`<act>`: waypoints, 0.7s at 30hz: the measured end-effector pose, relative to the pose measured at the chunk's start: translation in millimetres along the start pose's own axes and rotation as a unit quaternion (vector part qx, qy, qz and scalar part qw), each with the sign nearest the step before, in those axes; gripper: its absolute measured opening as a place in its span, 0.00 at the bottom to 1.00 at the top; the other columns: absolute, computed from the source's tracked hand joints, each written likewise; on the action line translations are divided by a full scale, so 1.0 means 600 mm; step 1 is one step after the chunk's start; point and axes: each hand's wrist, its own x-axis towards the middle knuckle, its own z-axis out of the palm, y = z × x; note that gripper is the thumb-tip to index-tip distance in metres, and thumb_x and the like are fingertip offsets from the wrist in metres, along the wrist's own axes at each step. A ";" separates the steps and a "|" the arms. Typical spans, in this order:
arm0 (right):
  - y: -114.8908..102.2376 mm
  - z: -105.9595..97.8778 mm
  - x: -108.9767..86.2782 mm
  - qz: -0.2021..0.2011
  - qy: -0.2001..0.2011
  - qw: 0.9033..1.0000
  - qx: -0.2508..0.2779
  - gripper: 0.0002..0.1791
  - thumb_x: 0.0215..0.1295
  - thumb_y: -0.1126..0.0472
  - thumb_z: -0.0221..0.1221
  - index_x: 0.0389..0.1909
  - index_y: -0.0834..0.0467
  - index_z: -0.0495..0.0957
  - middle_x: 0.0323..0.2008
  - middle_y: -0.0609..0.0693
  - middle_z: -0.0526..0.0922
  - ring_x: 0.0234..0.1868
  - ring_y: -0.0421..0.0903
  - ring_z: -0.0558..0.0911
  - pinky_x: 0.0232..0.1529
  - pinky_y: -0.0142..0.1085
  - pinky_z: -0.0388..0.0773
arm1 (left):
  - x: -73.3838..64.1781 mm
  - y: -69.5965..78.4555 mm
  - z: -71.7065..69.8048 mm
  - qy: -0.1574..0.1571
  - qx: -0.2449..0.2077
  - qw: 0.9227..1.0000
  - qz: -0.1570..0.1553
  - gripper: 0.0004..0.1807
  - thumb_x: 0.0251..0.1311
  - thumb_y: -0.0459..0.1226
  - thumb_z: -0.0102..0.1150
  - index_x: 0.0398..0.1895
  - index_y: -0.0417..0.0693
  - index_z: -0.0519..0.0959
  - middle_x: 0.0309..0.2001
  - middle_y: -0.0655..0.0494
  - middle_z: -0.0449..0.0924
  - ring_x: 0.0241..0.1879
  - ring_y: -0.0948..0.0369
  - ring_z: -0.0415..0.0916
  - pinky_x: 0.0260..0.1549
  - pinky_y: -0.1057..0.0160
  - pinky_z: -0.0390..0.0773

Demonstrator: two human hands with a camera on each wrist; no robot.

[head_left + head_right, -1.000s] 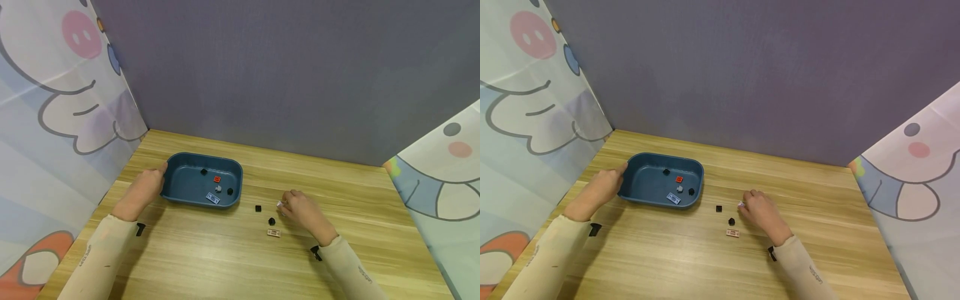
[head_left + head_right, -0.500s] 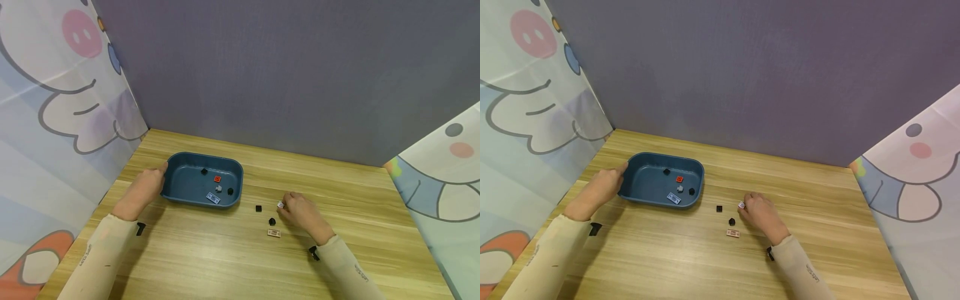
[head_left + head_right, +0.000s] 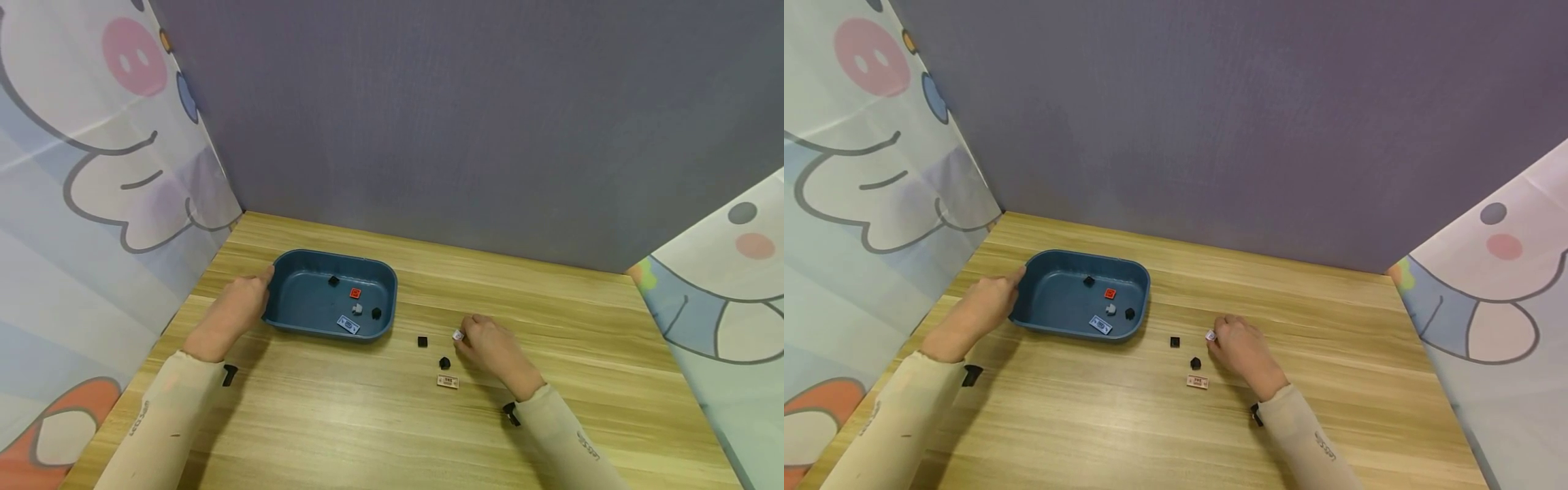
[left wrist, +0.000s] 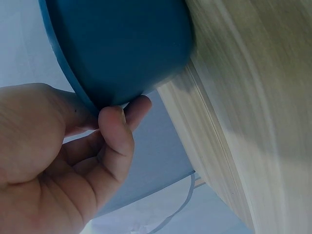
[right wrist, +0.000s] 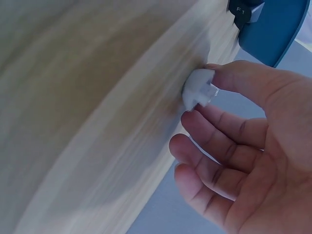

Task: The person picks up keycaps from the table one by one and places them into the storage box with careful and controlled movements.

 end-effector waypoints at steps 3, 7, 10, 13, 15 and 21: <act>0.000 0.000 0.001 0.001 0.003 1.000 0.003 0.10 0.63 0.57 0.68 0.35 0.61 0.82 0.31 0.50 0.80 0.30 0.45 0.79 0.29 0.37 0.79 | 0.000 0.000 0.000 0.000 -0.004 1.000 -0.001 0.24 0.66 0.23 0.49 0.64 0.19 0.67 0.21 0.41 0.73 0.15 0.55 0.67 0.15 0.55 0.71; -0.001 -0.005 0.005 0.004 -0.002 1.000 0.008 0.10 0.63 0.57 0.68 0.35 0.61 0.82 0.30 0.49 0.79 0.29 0.45 0.78 0.29 0.37 0.79 | 0.000 -0.001 0.001 -0.001 -0.008 1.000 -0.003 0.24 0.66 0.23 0.49 0.64 0.19 0.67 0.21 0.42 0.73 0.15 0.56 0.67 0.15 0.56 0.71; -0.002 -0.012 0.008 -0.002 -0.001 1.000 0.011 0.10 0.62 0.58 0.68 0.35 0.62 0.82 0.30 0.49 0.78 0.29 0.44 0.77 0.28 0.36 0.79 | 0.001 -0.001 0.001 0.000 -0.006 1.000 -0.004 0.23 0.65 0.23 0.49 0.63 0.19 0.67 0.21 0.40 0.74 0.16 0.55 0.68 0.16 0.55 0.72; -0.007 -0.021 0.014 -0.020 0.012 1.000 0.011 0.10 0.62 0.60 0.69 0.36 0.63 0.82 0.31 0.50 0.79 0.30 0.44 0.78 0.30 0.36 0.80 | 0.001 -0.001 0.001 -0.001 -0.004 1.000 -0.007 0.23 0.65 0.23 0.49 0.63 0.19 0.67 0.22 0.39 0.74 0.16 0.54 0.69 0.17 0.54 0.73; -0.014 -0.028 0.021 -0.031 0.022 0.999 0.008 0.10 0.62 0.60 0.69 0.37 0.63 0.83 0.32 0.51 0.80 0.31 0.45 0.79 0.32 0.37 0.80 | 0.001 -0.001 0.001 -0.004 -0.006 1.000 -0.011 0.24 0.66 0.23 0.49 0.64 0.19 0.67 0.22 0.40 0.74 0.16 0.55 0.68 0.16 0.55 0.73; -0.047 -0.054 0.051 -0.045 0.025 0.999 0.011 0.10 0.65 0.58 0.67 0.40 0.62 0.83 0.34 0.50 0.81 0.31 0.43 0.79 0.31 0.36 0.79 | 0.001 0.000 0.000 -0.002 -0.007 1.000 -0.010 0.24 0.66 0.23 0.49 0.64 0.19 0.67 0.21 0.41 0.73 0.15 0.56 0.67 0.15 0.56 0.71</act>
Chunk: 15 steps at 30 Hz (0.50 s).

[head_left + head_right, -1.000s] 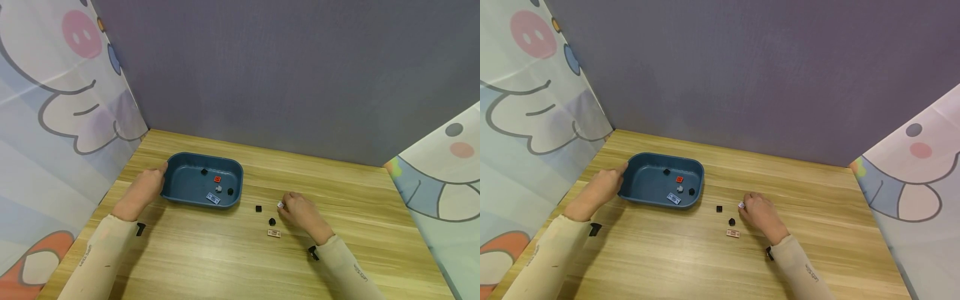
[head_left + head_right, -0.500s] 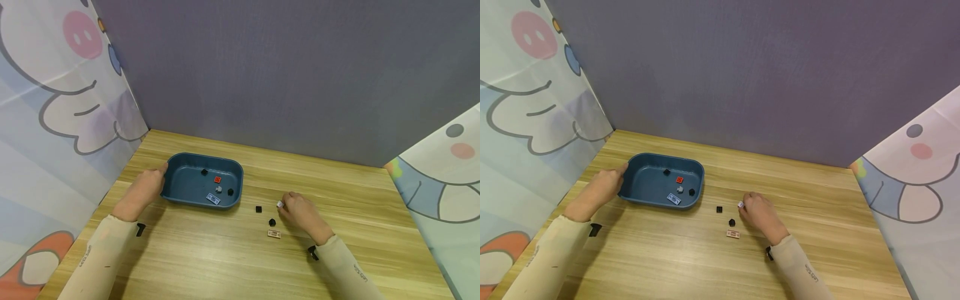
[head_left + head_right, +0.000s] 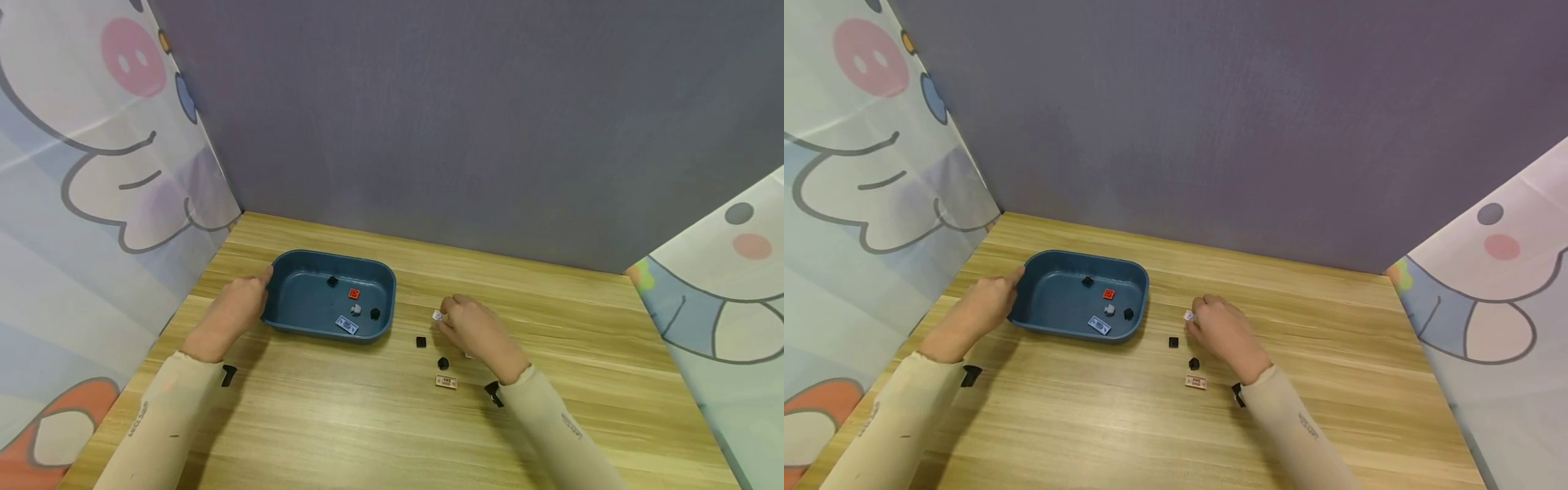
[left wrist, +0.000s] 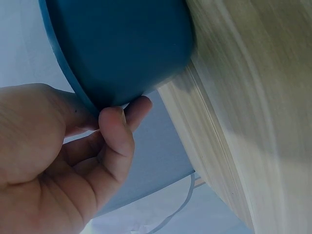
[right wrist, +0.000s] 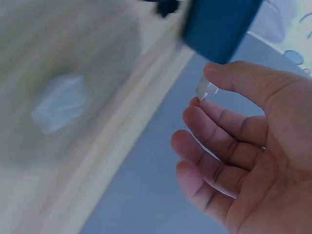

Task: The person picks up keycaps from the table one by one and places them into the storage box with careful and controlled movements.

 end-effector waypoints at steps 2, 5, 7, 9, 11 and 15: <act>-0.014 -0.008 0.014 -0.006 0.003 1.000 0.004 0.11 0.66 0.57 0.66 0.40 0.61 0.83 0.35 0.50 0.81 0.32 0.43 0.79 0.31 0.36 0.79 | -0.001 0.000 0.000 0.000 -0.001 1.000 -0.001 0.24 0.66 0.23 0.48 0.64 0.20 0.67 0.20 0.42 0.73 0.14 0.56 0.66 0.15 0.57 0.70; -0.037 -0.020 0.035 -0.020 0.007 1.000 0.009 0.11 0.67 0.56 0.65 0.41 0.61 0.83 0.35 0.50 0.81 0.32 0.43 0.79 0.30 0.36 0.78 | -0.001 0.001 0.000 -0.001 -0.004 1.000 -0.002 0.24 0.66 0.23 0.48 0.64 0.20 0.67 0.20 0.43 0.72 0.14 0.56 0.65 0.14 0.58 0.69; -0.052 -0.026 0.048 -0.031 0.006 0.999 0.015 0.12 0.68 0.56 0.65 0.42 0.61 0.83 0.36 0.50 0.81 0.32 0.43 0.79 0.31 0.36 0.78 | -0.001 0.001 0.000 -0.001 -0.004 1.000 -0.003 0.24 0.66 0.23 0.48 0.64 0.20 0.67 0.20 0.43 0.72 0.13 0.56 0.65 0.14 0.58 0.69; -0.066 -0.031 0.059 -0.040 -0.001 0.999 0.020 0.12 0.68 0.56 0.64 0.43 0.61 0.83 0.37 0.50 0.81 0.33 0.43 0.79 0.32 0.36 0.78 | -0.001 0.001 0.001 0.003 -0.001 1.000 0.002 0.24 0.65 0.23 0.49 0.64 0.19 0.67 0.20 0.42 0.73 0.14 0.56 0.66 0.15 0.57 0.70; -0.080 -0.033 0.069 -0.046 -0.009 0.999 0.023 0.13 0.68 0.56 0.64 0.44 0.61 0.82 0.38 0.50 0.81 0.35 0.44 0.79 0.33 0.35 0.79 | 0.000 0.001 0.001 0.004 0.001 1.000 0.004 0.24 0.65 0.23 0.49 0.64 0.19 0.67 0.22 0.39 0.74 0.15 0.55 0.67 0.15 0.56 0.72; -0.102 -0.033 0.084 -0.065 -0.012 0.998 0.023 0.13 0.68 0.55 0.64 0.44 0.61 0.83 0.38 0.50 0.81 0.36 0.43 0.79 0.34 0.34 0.78 | 0.001 0.001 0.002 0.003 0.002 1.000 0.003 0.24 0.65 0.23 0.49 0.64 0.19 0.67 0.28 0.32 0.78 0.16 0.54 0.69 0.17 0.55 0.74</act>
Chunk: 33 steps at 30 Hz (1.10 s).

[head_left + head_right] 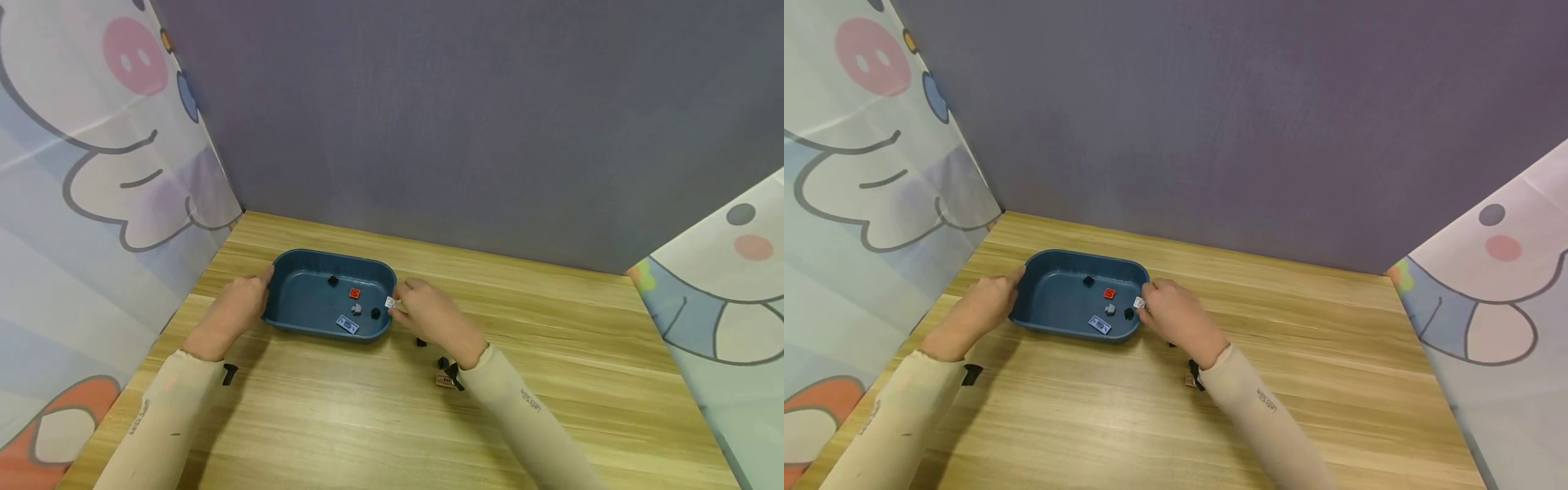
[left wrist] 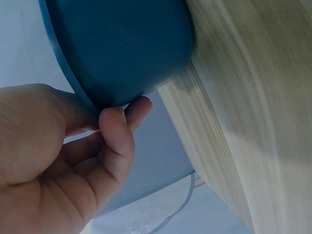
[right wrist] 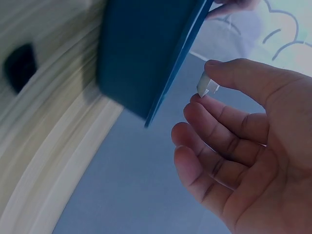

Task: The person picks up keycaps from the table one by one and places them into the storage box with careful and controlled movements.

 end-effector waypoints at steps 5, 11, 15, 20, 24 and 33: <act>-0.015 0.006 0.011 -0.037 0.011 0.999 -0.016 0.11 0.69 0.54 0.63 0.42 0.59 0.82 0.35 0.48 0.80 0.33 0.41 0.77 0.31 0.32 0.76 | 0.001 -0.001 0.001 0.000 0.002 1.000 0.001 0.24 0.65 0.23 0.50 0.64 0.19 0.67 0.29 0.31 0.78 0.17 0.54 0.70 0.18 0.54 0.74; -0.021 0.013 0.013 -0.059 0.013 0.998 -0.011 0.12 0.69 0.54 0.63 0.42 0.60 0.82 0.35 0.49 0.79 0.34 0.42 0.76 0.33 0.32 0.77 | 0.003 -0.001 0.005 0.013 0.010 1.000 0.009 0.23 0.64 0.23 0.51 0.62 0.19 0.69 0.26 0.33 0.77 0.17 0.51 0.73 0.18 0.51 0.75; -0.019 0.016 0.012 -0.053 0.007 0.999 0.000 0.15 0.69 0.54 0.64 0.44 0.62 0.83 0.37 0.51 0.80 0.35 0.43 0.78 0.35 0.34 0.78 | 0.004 0.000 0.005 0.018 0.012 1.000 0.010 0.23 0.64 0.22 0.51 0.61 0.19 0.69 0.28 0.31 0.78 0.18 0.49 0.74 0.19 0.50 0.76; -0.012 0.020 0.008 -0.035 0.005 0.999 0.009 0.14 0.68 0.55 0.64 0.45 0.63 0.83 0.38 0.52 0.81 0.36 0.44 0.79 0.35 0.34 0.78 | 0.004 0.000 0.004 0.020 0.015 1.000 0.011 0.23 0.63 0.23 0.51 0.61 0.19 0.70 0.31 0.28 0.79 0.21 0.45 0.77 0.21 0.48 0.77; -0.004 0.020 0.001 -0.021 0.008 0.999 0.025 0.13 0.68 0.56 0.65 0.44 0.62 0.83 0.39 0.51 0.81 0.35 0.43 0.79 0.33 0.34 0.78 | 0.004 -0.002 0.004 0.017 0.019 1.000 0.011 0.23 0.63 0.23 0.51 0.62 0.19 0.69 0.30 0.30 0.79 0.21 0.43 0.77 0.21 0.47 0.77; 0.014 0.012 -0.037 0.001 0.014 1.000 0.011 0.11 0.66 0.57 0.66 0.43 0.61 0.82 0.37 0.50 0.80 0.32 0.42 0.77 0.31 0.34 0.77 | 0.001 -0.002 0.002 0.014 0.016 1.000 0.010 0.23 0.64 0.23 0.50 0.62 0.19 0.69 0.20 0.39 0.73 0.15 0.53 0.69 0.16 0.53 0.73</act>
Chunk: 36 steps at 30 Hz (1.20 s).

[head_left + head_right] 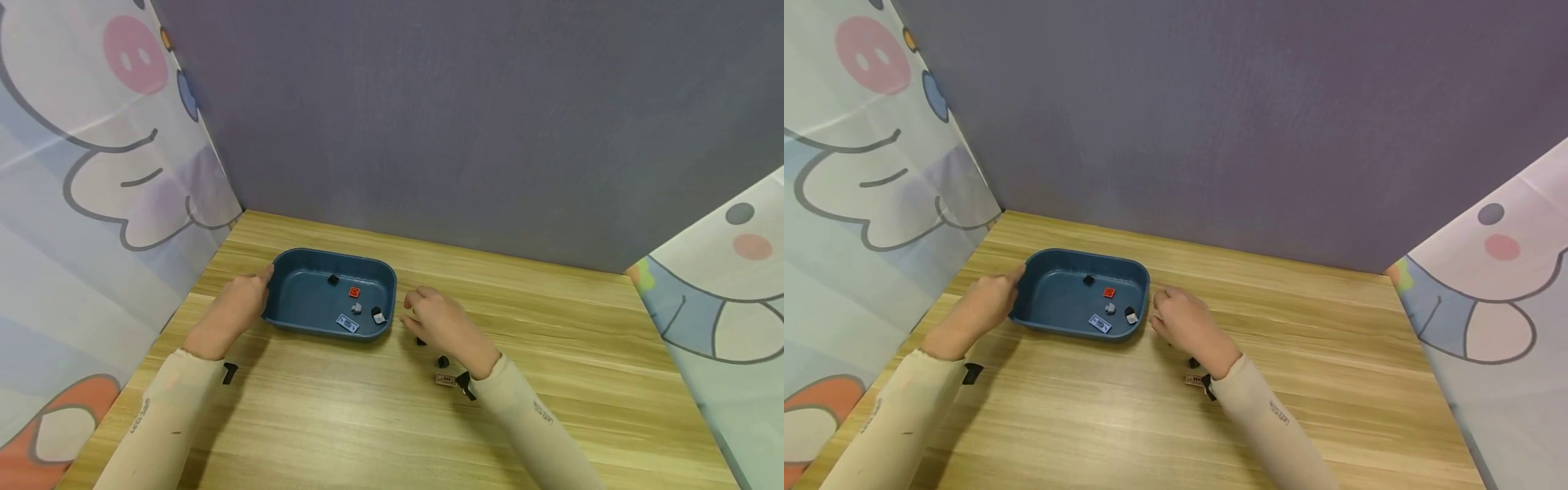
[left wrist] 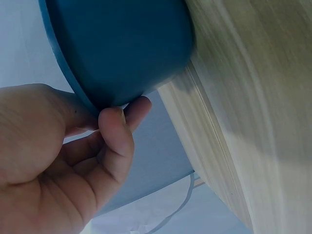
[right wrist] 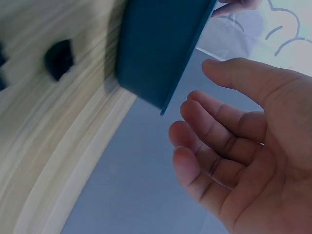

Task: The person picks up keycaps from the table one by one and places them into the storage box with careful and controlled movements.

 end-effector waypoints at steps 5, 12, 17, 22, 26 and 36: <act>0.014 0.001 -0.021 0.010 -0.004 1.000 -0.006 0.11 0.66 0.58 0.66 0.42 0.61 0.82 0.35 0.50 0.79 0.29 0.41 0.75 0.29 0.34 0.76 | -0.001 -0.001 -0.002 0.002 -0.002 1.000 0.004 0.23 0.64 0.23 0.50 0.62 0.19 0.69 0.17 0.44 0.70 0.14 0.55 0.67 0.14 0.55 0.71; 0.030 0.013 -0.042 0.003 0.001 1.000 -0.005 0.10 0.65 0.60 0.67 0.41 0.63 0.82 0.33 0.50 0.79 0.27 0.41 0.75 0.26 0.32 0.75 | -0.003 -0.003 0.000 -0.011 -0.002 1.000 -0.005 0.23 0.65 0.23 0.48 0.63 0.19 0.68 0.18 0.44 0.71 0.14 0.55 0.67 0.15 0.55 0.72; 0.036 0.023 -0.052 0.010 -0.003 1.000 -0.008 0.09 0.64 0.60 0.67 0.40 0.61 0.82 0.33 0.49 0.78 0.28 0.41 0.75 0.25 0.32 0.74 | -0.003 -0.002 0.000 -0.011 -0.003 1.000 -0.005 0.23 0.65 0.23 0.48 0.63 0.19 0.68 0.17 0.46 0.69 0.13 0.56 0.66 0.14 0.55 0.71; 0.040 0.035 -0.059 0.015 -0.021 0.999 -0.020 0.12 0.63 0.57 0.69 0.41 0.60 0.82 0.34 0.49 0.80 0.31 0.43 0.78 0.27 0.34 0.75 | -0.002 0.000 -0.002 -0.008 0.000 1.000 -0.004 0.23 0.65 0.23 0.49 0.63 0.19 0.68 0.17 0.46 0.68 0.13 0.55 0.66 0.14 0.55 0.71; 0.040 0.042 -0.064 0.016 -0.047 0.998 -0.032 0.14 0.61 0.55 0.70 0.42 0.58 0.82 0.35 0.49 0.80 0.30 0.43 0.78 0.27 0.35 0.75 | -0.001 0.000 -0.002 -0.011 -0.002 1.000 -0.004 0.23 0.65 0.23 0.49 0.63 0.19 0.68 0.18 0.45 0.69 0.14 0.55 0.67 0.15 0.55 0.71; 0.047 0.064 -0.066 0.021 -0.067 0.997 -0.041 0.11 0.60 0.56 0.71 0.35 0.56 0.80 0.30 0.45 0.75 0.30 0.42 0.75 0.28 0.35 0.75 | 0.000 0.002 -0.001 -0.004 -0.001 1.000 0.001 0.23 0.65 0.23 0.50 0.62 0.19 0.69 0.18 0.45 0.70 0.14 0.55 0.67 0.14 0.55 0.71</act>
